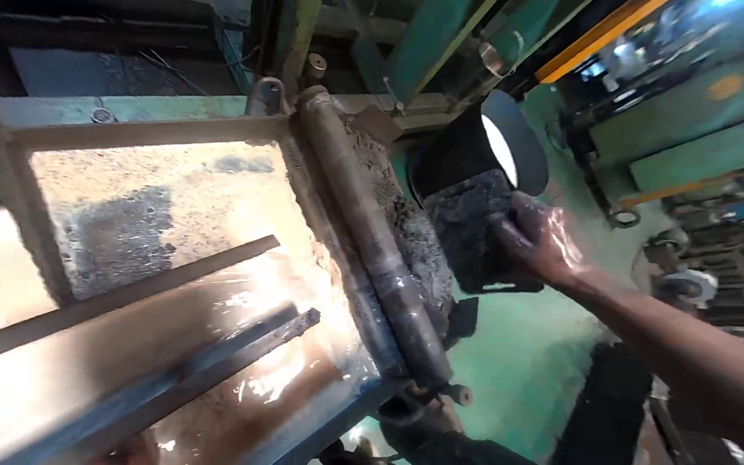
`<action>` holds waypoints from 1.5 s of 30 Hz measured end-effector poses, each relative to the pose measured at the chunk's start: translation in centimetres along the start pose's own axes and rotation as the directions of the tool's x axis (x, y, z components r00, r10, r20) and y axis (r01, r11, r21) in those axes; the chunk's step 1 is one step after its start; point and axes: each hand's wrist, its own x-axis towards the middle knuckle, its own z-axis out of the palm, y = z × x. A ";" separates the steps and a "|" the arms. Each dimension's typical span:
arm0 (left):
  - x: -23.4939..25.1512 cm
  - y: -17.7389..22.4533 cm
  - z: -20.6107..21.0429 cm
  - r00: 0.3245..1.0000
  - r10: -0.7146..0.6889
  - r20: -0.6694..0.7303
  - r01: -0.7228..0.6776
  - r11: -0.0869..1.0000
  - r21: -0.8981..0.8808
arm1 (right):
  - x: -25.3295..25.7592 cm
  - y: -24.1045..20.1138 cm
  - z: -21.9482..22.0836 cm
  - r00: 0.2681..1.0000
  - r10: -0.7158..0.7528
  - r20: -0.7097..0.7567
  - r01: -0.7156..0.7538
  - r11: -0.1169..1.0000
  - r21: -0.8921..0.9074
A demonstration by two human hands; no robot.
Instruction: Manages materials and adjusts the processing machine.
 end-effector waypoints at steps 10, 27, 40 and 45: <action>-0.7 1.1 -0.9 0.996 0.017 0.085 -0.016 1.000 -0.011 | -7.2 -22.3 18.9 0.443 0.025 0.896 -0.131 0.991 0.038; -0.9 1.5 -0.8 0.997 0.002 0.076 -0.001 1.000 -0.016 | -4.7 -22.0 27.1 0.420 0.768 0.484 -0.879 0.476 0.008; -0.9 0.8 -0.6 0.993 0.114 0.042 -0.113 0.993 -0.037 | -6.6 -25.4 32.0 0.452 0.528 0.719 -0.840 0.523 0.144; -1.2 0.9 -0.7 0.989 0.131 0.063 -0.132 0.991 0.008 | -7.6 -25.2 27.9 0.629 0.224 0.744 -0.567 0.787 0.243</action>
